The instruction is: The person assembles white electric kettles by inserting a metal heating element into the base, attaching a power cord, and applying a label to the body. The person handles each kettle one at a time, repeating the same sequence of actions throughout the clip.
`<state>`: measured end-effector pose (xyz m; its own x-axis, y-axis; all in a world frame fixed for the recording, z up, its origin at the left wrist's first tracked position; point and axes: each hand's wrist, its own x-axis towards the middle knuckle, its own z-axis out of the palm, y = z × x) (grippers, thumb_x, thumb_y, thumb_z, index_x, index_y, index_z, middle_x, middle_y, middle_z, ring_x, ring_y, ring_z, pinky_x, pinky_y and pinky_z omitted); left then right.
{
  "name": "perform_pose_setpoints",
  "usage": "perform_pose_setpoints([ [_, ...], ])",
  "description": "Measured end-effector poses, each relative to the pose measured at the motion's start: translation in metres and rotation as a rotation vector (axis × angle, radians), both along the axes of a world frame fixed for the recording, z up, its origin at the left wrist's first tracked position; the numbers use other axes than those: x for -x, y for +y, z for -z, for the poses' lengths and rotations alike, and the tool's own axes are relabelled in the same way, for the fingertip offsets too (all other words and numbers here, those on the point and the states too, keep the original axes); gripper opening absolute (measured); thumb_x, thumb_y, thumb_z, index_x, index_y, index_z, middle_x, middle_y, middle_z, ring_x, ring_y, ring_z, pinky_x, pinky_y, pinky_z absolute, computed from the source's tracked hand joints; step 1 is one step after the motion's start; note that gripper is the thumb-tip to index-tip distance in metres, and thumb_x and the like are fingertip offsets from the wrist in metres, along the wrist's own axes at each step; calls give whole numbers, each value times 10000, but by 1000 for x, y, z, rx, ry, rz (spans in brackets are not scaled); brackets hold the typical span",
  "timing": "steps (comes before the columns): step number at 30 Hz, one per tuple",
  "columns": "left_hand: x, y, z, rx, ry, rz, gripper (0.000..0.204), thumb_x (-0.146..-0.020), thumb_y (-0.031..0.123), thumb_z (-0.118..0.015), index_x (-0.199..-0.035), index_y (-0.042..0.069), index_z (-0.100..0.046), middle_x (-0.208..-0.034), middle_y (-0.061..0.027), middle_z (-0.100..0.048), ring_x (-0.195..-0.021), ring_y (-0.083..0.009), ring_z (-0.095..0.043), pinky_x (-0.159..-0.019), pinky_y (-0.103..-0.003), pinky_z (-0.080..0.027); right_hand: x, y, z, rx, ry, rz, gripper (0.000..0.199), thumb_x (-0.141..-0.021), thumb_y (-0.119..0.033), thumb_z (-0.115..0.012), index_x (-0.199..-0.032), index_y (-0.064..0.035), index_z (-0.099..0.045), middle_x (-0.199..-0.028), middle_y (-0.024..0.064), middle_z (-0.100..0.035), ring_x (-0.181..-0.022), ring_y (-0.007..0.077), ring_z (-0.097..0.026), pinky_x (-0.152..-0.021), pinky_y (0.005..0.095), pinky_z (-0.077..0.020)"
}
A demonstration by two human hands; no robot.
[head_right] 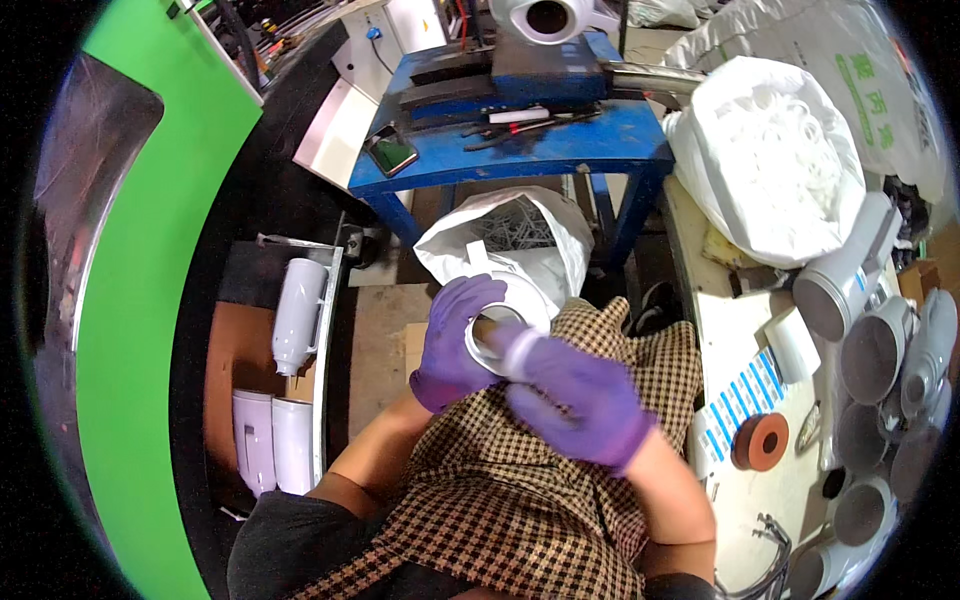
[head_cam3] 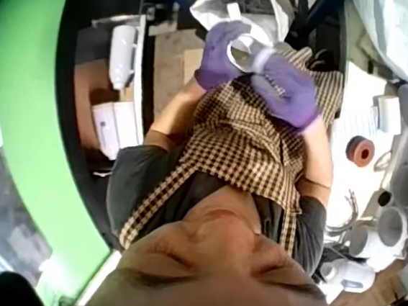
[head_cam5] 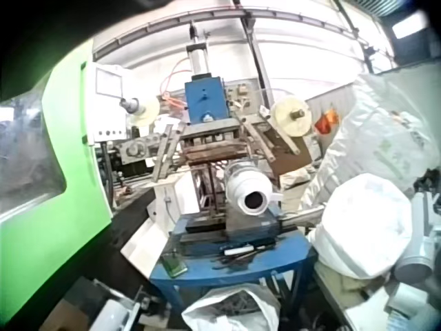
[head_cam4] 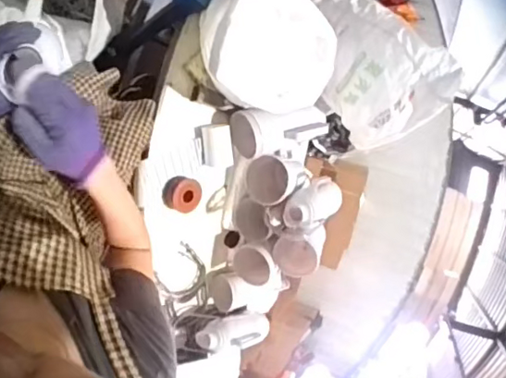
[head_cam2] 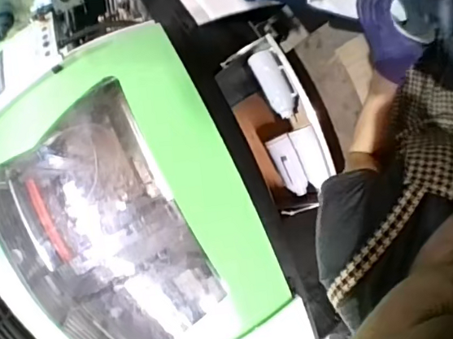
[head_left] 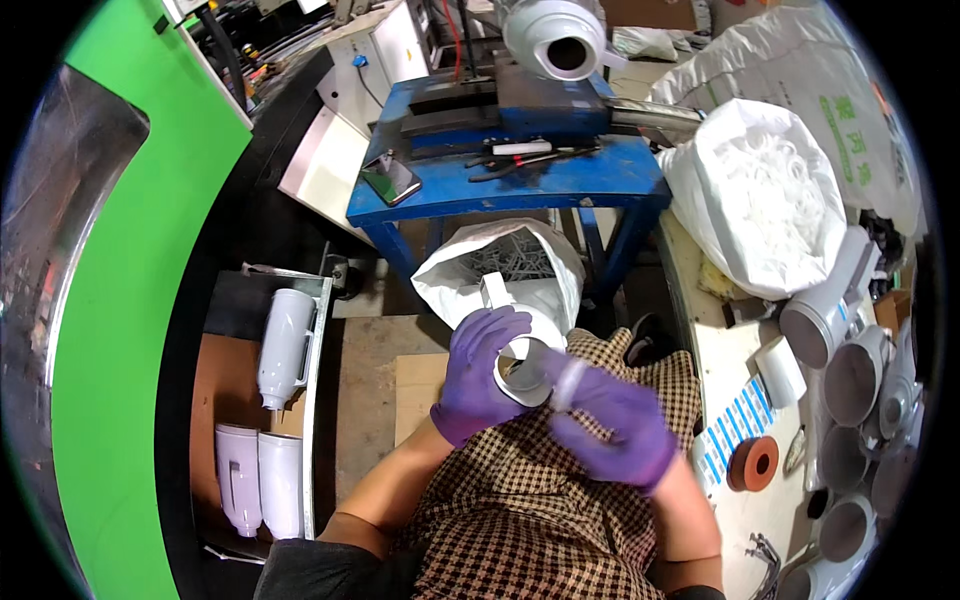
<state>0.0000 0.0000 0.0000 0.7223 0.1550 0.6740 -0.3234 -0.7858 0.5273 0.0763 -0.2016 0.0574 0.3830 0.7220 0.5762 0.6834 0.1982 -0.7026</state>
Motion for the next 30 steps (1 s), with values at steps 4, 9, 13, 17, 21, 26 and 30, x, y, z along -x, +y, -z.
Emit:
perform_pose_setpoints([
  [4,-1,-17,-5,-62,-3,57,574,-730,205,-847,-1242,52,-639,-1277,-99,-683,-1255,-334,-608,-1128,-504,-399,14,9,17,321,-83,216,265,-759,-26,-711,-1022,-60,-727,-1051,155,-725,-859,354,-717,-745,410,-594],
  [9,3,-24,9,-126,-17,3,483,-748,244,-779,-1193,88,-675,-1237,-82,-707,-1253,-323,-613,-1130,-525,-391,22,27,1,688,-115,345,228,-719,-47,-708,-943,-86,-727,-1035,129,-723,-870,359,-704,-776,437,-569],
  [13,8,-25,12,-5,65,38,587,-738,220,-734,-1297,79,-625,-1357,-126,-626,-1348,-344,-533,-1212,-547,-297,27,29,13,511,-154,393,211,-715,-41,-699,-915,-102,-725,-1001,127,-711,-864,376,-692,-756,457,-558],
  [17,-4,-37,15,-60,-56,49,542,-707,76,-670,-1247,93,-623,-1308,-73,-646,-1313,-310,-560,-1177,-543,-351,21,21,38,570,-311,485,238,-738,-26,-713,-961,-108,-714,-994,149,-704,-827,381,-691,-693,465,-551],
  [21,3,-41,24,-108,10,39,617,-665,81,-710,-1272,102,-605,-1336,-65,-628,-1339,-314,-544,-1192,-552,-328,11,4,36,703,-338,269,302,-775,-11,-671,-1061,-106,-683,-1046,146,-693,-812,406,-682,-689,484,-548],
  [26,8,-32,-6,-289,187,147,532,-787,138,-674,-1311,64,-627,-1487,-131,-547,-1425,-381,-462,-1203,-593,-272,43,-6,28,644,13,220,398,-754,-2,-642,-1150,-23,-599,-1159,236,-608,-1093,453,-571,-928,519,-479],
  [30,16,-57,-32,-439,44,256,296,-878,285,-720,-1100,91,-748,-1255,-67,-707,-1219,-331,-610,-1152,-578,-337,69,-72,36,65,-16,284,371,-834,-10,-649,-1201,16,-601,-1019,208,-636,-910,377,-644,-818,461,-541],
])
